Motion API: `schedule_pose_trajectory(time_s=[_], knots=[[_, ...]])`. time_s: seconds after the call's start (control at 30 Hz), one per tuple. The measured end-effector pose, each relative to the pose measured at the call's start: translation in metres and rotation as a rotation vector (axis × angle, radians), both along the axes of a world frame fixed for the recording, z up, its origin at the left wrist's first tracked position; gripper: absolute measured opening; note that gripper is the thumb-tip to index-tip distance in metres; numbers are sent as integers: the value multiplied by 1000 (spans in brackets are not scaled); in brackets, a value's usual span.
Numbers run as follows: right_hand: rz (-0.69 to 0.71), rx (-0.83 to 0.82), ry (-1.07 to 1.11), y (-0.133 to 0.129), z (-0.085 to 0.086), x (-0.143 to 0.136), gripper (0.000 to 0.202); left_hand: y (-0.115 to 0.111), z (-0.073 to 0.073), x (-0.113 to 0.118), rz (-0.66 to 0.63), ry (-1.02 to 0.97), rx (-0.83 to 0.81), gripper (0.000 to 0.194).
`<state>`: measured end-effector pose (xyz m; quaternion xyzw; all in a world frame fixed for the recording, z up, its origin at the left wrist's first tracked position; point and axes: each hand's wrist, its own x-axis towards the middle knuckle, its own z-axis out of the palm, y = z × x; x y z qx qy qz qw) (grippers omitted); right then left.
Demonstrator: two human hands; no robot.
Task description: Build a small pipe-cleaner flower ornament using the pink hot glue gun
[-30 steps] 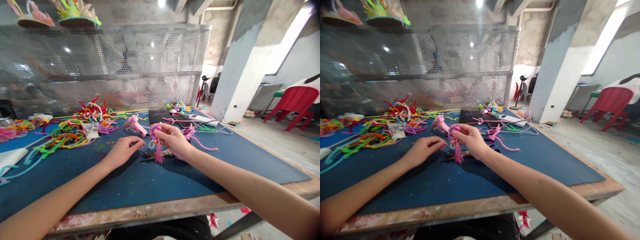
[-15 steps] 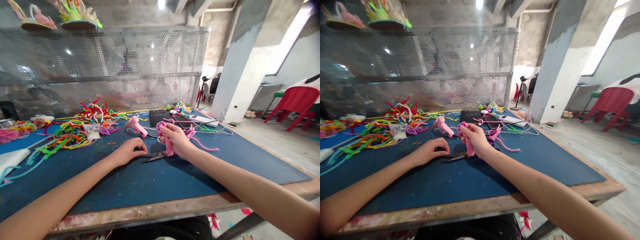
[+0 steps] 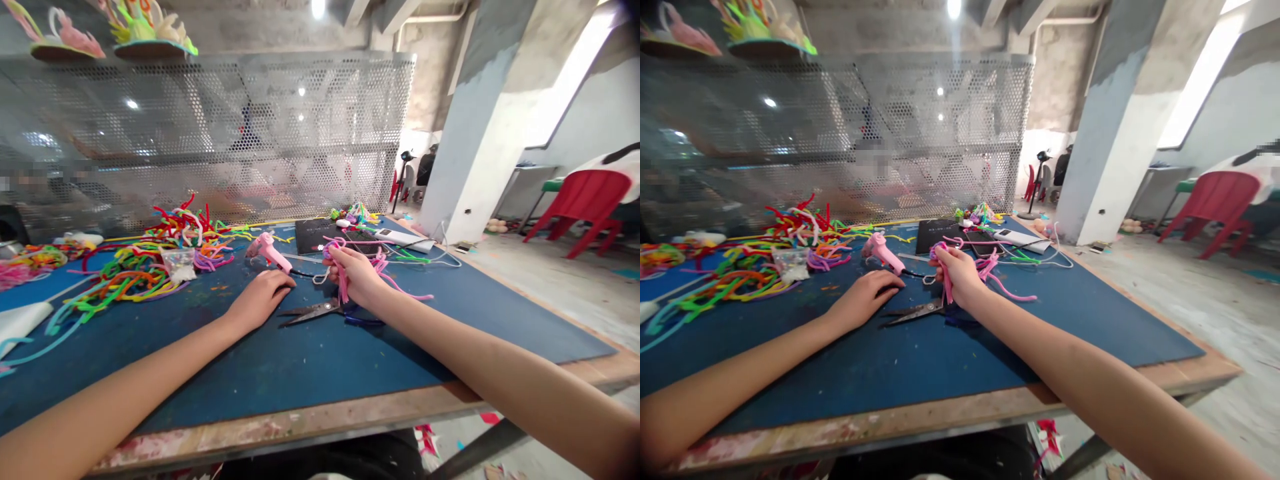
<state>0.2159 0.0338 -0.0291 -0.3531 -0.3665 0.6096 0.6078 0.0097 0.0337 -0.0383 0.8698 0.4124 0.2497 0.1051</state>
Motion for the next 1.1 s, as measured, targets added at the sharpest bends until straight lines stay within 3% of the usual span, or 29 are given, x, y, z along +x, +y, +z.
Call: schedule_pose_trajectory(time_s=[0.17, 0.4, 0.6, 0.83, 1.0, 1.1], knots=[[-14, -9, -3, 0, 0, 0, 20, 13, -11, 8, 7, 130, 152, 30], [4, 19, -3, 2, 1, 3, 18, 25, -10, 24, 6, 114, 116, 37], [-16, 2, -19, 4, 1, 6, 19, 36, -7, 34, -115, 181, 100, 49], [-18, -11, -31, 5, 1, 5, 19, 35, 0, 32, -185, 282, 132, 35], [-24, -12, -40, 4, 2, 5, 15, 34, -3, 26, -92, 214, 177, 28], [-30, -15, -63, 3, 3, 5, 15, 38, -5, 27, -139, 173, 171, 32]])
